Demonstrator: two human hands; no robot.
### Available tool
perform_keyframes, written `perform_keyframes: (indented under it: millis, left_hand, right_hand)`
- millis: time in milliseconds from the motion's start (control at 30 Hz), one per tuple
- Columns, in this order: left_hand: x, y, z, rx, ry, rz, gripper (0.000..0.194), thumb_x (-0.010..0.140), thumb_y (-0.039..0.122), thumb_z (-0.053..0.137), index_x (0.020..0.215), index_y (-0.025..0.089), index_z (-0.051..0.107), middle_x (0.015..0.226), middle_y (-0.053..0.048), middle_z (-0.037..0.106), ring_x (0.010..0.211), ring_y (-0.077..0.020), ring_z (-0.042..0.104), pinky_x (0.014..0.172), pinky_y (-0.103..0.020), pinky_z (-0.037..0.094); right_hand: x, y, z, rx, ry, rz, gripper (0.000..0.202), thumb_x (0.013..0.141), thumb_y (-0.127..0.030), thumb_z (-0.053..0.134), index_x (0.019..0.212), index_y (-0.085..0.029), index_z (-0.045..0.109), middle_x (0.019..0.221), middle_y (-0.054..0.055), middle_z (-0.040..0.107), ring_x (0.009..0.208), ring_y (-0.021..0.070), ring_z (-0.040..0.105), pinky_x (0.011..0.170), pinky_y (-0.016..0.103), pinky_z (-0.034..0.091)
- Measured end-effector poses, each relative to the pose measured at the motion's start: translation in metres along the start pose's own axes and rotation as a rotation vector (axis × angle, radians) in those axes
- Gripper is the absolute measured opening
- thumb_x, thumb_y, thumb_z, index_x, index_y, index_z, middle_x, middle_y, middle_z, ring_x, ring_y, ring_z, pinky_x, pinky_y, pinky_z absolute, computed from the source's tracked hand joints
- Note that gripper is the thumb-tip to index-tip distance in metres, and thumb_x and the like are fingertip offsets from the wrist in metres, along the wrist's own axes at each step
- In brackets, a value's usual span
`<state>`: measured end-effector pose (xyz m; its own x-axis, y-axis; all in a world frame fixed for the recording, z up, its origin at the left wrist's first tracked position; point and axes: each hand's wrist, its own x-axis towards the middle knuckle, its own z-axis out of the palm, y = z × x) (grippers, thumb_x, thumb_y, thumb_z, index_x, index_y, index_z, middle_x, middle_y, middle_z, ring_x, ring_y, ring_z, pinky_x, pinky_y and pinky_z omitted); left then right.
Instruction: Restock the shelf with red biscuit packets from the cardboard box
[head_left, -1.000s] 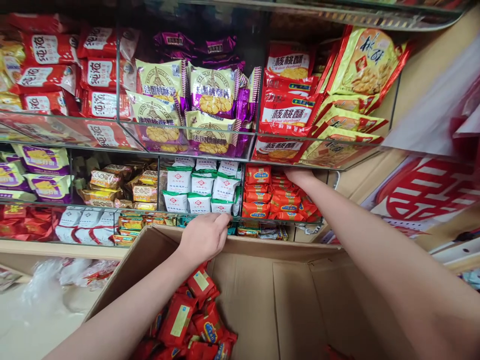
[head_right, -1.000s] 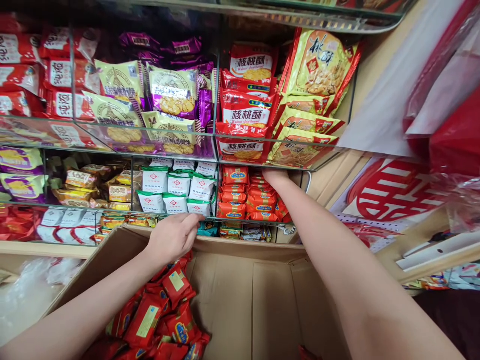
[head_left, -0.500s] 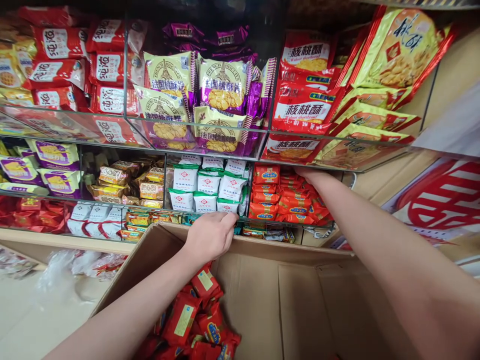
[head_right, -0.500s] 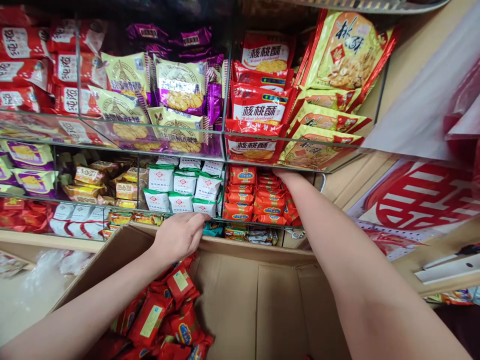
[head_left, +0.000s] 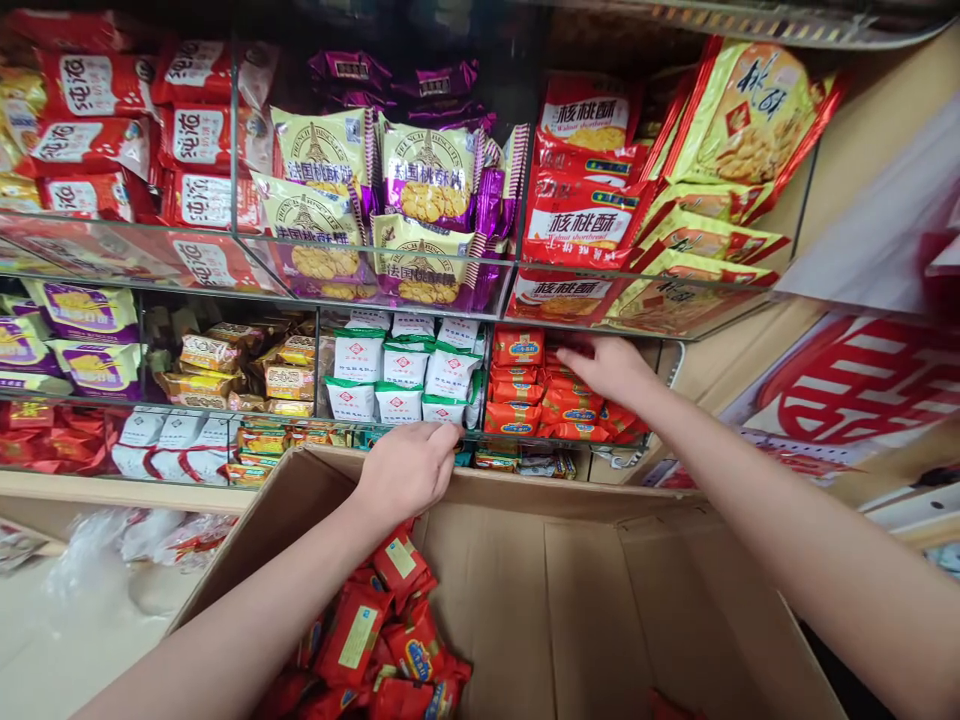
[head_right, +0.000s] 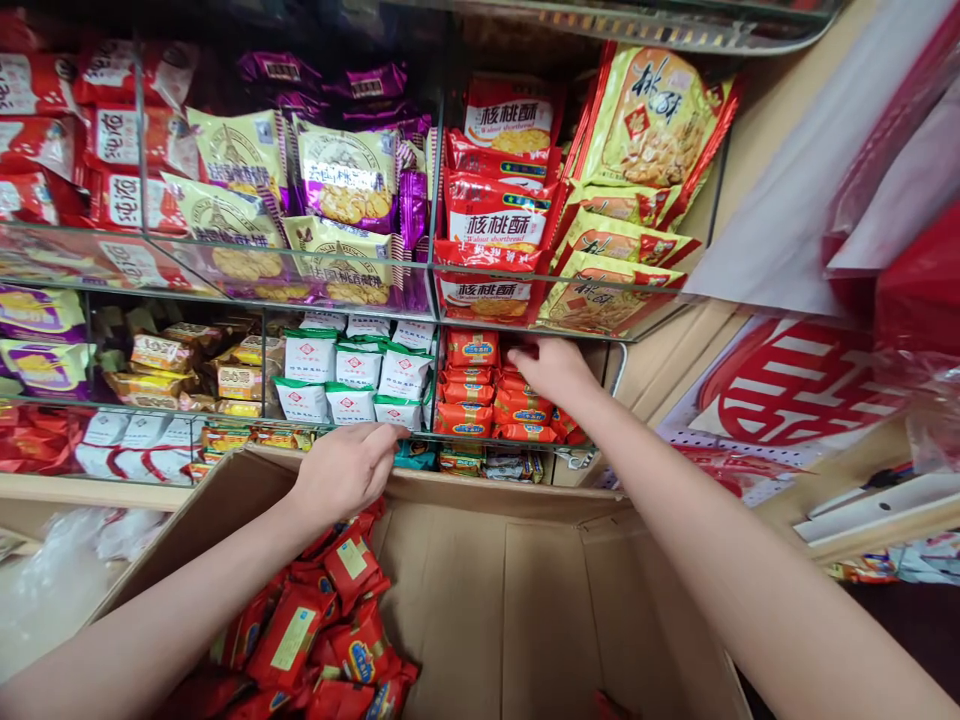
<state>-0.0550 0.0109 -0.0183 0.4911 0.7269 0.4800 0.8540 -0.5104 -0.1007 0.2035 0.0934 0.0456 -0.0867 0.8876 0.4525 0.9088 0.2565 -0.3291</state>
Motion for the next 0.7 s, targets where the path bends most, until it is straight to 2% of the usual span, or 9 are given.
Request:
perform_keyframes:
  millis: [67, 133, 200, 267, 367, 433, 500, 567, 700]
  left_hand:
    - [0.000, 0.001, 0.000, -0.005, 0.005, -0.006, 0.021, 0.081, 0.014, 0.038, 0.084, 0.018, 0.059, 0.071, -0.006, 0.064, 0.065, -0.0204, 0.059, 0.056, -0.030, 0.040]
    - [0.000, 0.001, 0.000, -0.015, -0.002, -0.013, 0.022, 0.082, 0.015, 0.037, 0.085, 0.018, 0.059, 0.071, -0.006, 0.064, 0.065, -0.0203, 0.059, 0.056, -0.029, 0.040]
    - [-0.001, 0.002, -0.001, -0.013, -0.013, -0.023, 0.023, 0.082, 0.016, 0.037, 0.087, 0.018, 0.059, 0.070, -0.005, 0.064, 0.064, -0.0199, 0.059, 0.056, -0.029, 0.041]
    - [-0.002, 0.002, -0.002, -0.003, -0.020, -0.030, 0.023, 0.083, 0.016, 0.037, 0.089, 0.018, 0.059, 0.071, -0.005, 0.064, 0.065, -0.0195, 0.059, 0.056, -0.028, 0.041]
    - [-0.002, 0.003, -0.003, 0.011, -0.023, -0.026, 0.023, 0.083, 0.016, 0.037, 0.090, 0.018, 0.059, 0.072, -0.005, 0.065, 0.066, -0.0200, 0.060, 0.056, -0.028, 0.041]
    - [-0.003, 0.003, -0.004, 0.016, -0.024, -0.025, 0.022, 0.083, 0.016, 0.037, 0.090, 0.018, 0.059, 0.071, -0.005, 0.065, 0.066, -0.0205, 0.060, 0.056, -0.029, 0.041]
    - [-0.003, 0.003, -0.005, 0.014, -0.024, -0.026, 0.023, 0.083, 0.017, 0.037, 0.091, 0.018, 0.059, 0.073, -0.005, 0.066, 0.066, -0.0209, 0.061, 0.056, -0.029, 0.041]
    - [-0.003, 0.003, -0.004, 0.011, -0.027, -0.029, 0.023, 0.083, 0.017, 0.037, 0.092, 0.018, 0.059, 0.074, -0.006, 0.066, 0.067, -0.0210, 0.061, 0.056, -0.029, 0.042]
    - [-0.004, 0.002, -0.003, 0.014, -0.030, -0.035, 0.024, 0.083, 0.018, 0.038, 0.093, 0.018, 0.060, 0.074, -0.006, 0.066, 0.067, -0.0205, 0.061, 0.057, -0.028, 0.043]
  right_hand:
    - [-0.037, -0.017, -0.001, 0.031, 0.043, -0.099, 0.022, 0.080, -0.029, 0.050, 0.094, -0.017, 0.062, 0.099, 0.009, 0.065, 0.093, 0.0249, 0.056, 0.084, 0.040, 0.043]
    - [-0.078, -0.039, 0.006, 0.091, 0.061, -0.345, 0.020, 0.085, -0.026, 0.043, 0.089, -0.020, 0.061, 0.096, 0.007, 0.064, 0.091, 0.0221, 0.054, 0.086, 0.040, 0.041]
    - [-0.117, -0.063, 0.022, 0.142, -0.110, -0.596, 0.020, 0.086, -0.024, 0.041, 0.082, -0.022, 0.061, 0.086, 0.006, 0.064, 0.086, 0.0205, 0.054, 0.087, 0.041, 0.040]
    - [-0.146, -0.083, 0.043, 0.084, -0.236, -0.665, 0.016, 0.084, -0.026, 0.046, 0.078, -0.022, 0.060, 0.077, 0.004, 0.064, 0.083, 0.0212, 0.053, 0.098, 0.055, 0.024]
    - [-0.168, -0.097, 0.070, 0.021, -0.173, -0.663, 0.022, 0.087, -0.017, 0.038, 0.084, -0.020, 0.059, 0.093, 0.007, 0.064, 0.101, 0.0224, 0.049, 0.104, 0.058, 0.006]
    - [-0.178, -0.097, 0.083, 0.054, -0.166, -0.765, 0.029, 0.088, -0.013, 0.031, 0.087, -0.020, 0.059, 0.102, 0.008, 0.062, 0.109, 0.0214, 0.044, 0.106, 0.053, 0.009]
    - [-0.191, -0.096, 0.095, 0.137, -0.291, -0.886, 0.029, 0.088, -0.015, 0.031, 0.089, -0.020, 0.060, 0.103, 0.007, 0.062, 0.106, 0.0206, 0.046, 0.105, 0.048, 0.020]
    - [-0.209, -0.095, 0.110, 0.225, -0.492, -0.826, 0.024, 0.086, -0.025, 0.041, 0.099, -0.017, 0.059, 0.108, 0.010, 0.059, 0.106, 0.0230, 0.048, 0.099, 0.042, 0.033]
    - [-0.241, -0.099, 0.144, 0.348, -0.788, -0.269, 0.078, 0.068, -0.041, 0.063, 0.131, -0.005, 0.035, 0.139, 0.022, 0.028, 0.127, 0.0363, 0.025, 0.101, 0.044, 0.031]
